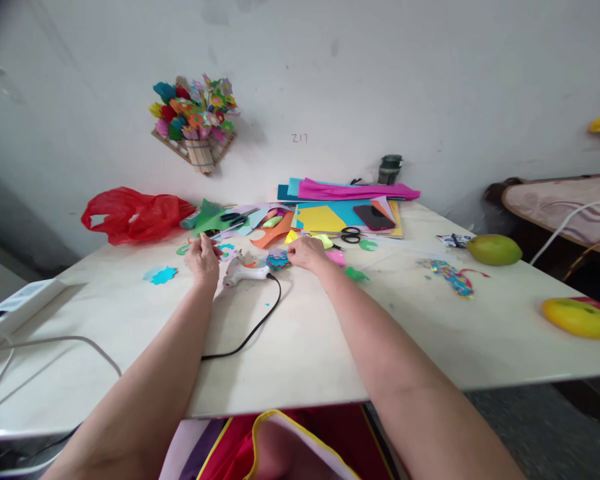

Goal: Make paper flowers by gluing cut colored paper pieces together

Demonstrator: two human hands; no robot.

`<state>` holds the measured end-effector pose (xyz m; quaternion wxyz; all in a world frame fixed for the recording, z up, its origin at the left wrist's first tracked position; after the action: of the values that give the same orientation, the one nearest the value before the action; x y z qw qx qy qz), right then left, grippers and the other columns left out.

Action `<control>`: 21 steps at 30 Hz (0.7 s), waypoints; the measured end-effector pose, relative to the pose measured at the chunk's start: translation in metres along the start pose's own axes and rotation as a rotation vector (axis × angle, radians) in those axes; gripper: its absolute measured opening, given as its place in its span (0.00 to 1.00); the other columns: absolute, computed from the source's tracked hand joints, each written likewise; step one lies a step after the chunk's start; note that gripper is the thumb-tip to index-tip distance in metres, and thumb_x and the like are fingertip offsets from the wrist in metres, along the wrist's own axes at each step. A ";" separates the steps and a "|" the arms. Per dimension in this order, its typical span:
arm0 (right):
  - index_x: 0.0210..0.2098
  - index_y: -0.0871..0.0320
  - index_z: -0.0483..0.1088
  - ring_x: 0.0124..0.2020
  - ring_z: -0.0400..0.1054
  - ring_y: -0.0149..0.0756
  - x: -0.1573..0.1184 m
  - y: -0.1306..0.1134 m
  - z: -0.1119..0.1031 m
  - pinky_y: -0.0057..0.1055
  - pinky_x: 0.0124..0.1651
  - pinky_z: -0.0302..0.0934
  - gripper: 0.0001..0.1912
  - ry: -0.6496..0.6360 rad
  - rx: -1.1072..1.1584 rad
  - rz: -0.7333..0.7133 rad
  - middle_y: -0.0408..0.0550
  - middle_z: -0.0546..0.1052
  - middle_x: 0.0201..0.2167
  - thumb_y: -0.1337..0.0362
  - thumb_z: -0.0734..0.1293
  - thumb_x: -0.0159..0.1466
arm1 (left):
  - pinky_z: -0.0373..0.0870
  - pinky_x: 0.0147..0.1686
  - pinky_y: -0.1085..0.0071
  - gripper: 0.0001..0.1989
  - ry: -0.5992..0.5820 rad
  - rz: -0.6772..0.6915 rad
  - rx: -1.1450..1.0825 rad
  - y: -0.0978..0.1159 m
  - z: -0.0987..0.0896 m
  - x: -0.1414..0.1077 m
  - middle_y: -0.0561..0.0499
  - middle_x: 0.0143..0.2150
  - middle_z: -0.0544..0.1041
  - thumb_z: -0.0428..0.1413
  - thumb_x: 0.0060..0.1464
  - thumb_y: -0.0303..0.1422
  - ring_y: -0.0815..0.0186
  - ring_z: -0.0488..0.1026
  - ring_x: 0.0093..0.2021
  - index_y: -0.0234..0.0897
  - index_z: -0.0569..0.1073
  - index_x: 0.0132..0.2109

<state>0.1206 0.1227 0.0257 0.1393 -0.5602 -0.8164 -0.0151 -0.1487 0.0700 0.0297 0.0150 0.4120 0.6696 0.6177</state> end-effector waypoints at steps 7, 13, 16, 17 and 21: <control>0.36 0.49 0.79 0.42 0.72 0.39 -0.001 -0.002 -0.002 0.28 0.37 0.59 0.13 0.030 -0.021 0.006 0.44 0.81 0.39 0.63 0.62 0.59 | 0.64 0.29 0.71 0.21 -0.014 0.004 -0.004 0.002 0.001 -0.001 0.53 0.19 0.71 0.40 0.61 0.45 0.65 0.71 0.25 0.39 0.70 0.29; 0.33 0.48 0.79 0.41 0.72 0.38 -0.002 0.005 -0.005 0.28 0.34 0.58 0.12 0.043 0.049 0.068 0.42 0.81 0.38 0.63 0.62 0.58 | 0.64 0.29 0.71 0.21 -0.012 0.011 -0.015 0.004 0.001 -0.002 0.53 0.19 0.70 0.40 0.61 0.45 0.66 0.72 0.25 0.39 0.69 0.29; 0.32 0.49 0.79 0.41 0.73 0.38 -0.002 0.008 -0.006 0.27 0.33 0.58 0.12 0.040 0.086 0.091 0.41 0.81 0.38 0.61 0.63 0.58 | 0.64 0.29 0.71 0.21 -0.017 0.011 -0.024 0.005 0.001 -0.002 0.53 0.19 0.70 0.40 0.61 0.45 0.66 0.72 0.25 0.39 0.69 0.29; 0.32 0.49 0.79 0.41 0.73 0.38 -0.001 0.009 -0.006 0.27 0.33 0.58 0.12 0.041 0.098 0.098 0.42 0.81 0.38 0.60 0.63 0.58 | 0.64 0.29 0.71 0.21 -0.019 0.011 -0.027 0.005 0.001 -0.002 0.53 0.19 0.70 0.40 0.61 0.45 0.66 0.72 0.25 0.39 0.69 0.29; 0.35 0.48 0.80 0.41 0.73 0.37 0.001 0.016 -0.005 0.26 0.34 0.59 0.11 0.044 0.160 0.140 0.41 0.81 0.39 0.60 0.65 0.56 | 0.65 0.29 0.70 0.21 -0.015 0.018 -0.040 0.004 0.003 -0.002 0.53 0.19 0.70 0.41 0.61 0.46 0.65 0.71 0.24 0.39 0.70 0.29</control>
<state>0.1361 0.1286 0.0282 0.2020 -0.6025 -0.7707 0.0477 -0.1435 0.0704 0.0316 0.0227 0.4225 0.6532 0.6279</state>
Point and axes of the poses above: each hand's wrist, its own x-axis towards the middle knuckle, its own z-axis out of the palm, y = z × x, the point moved 9 cm from there along x, towards the middle knuckle
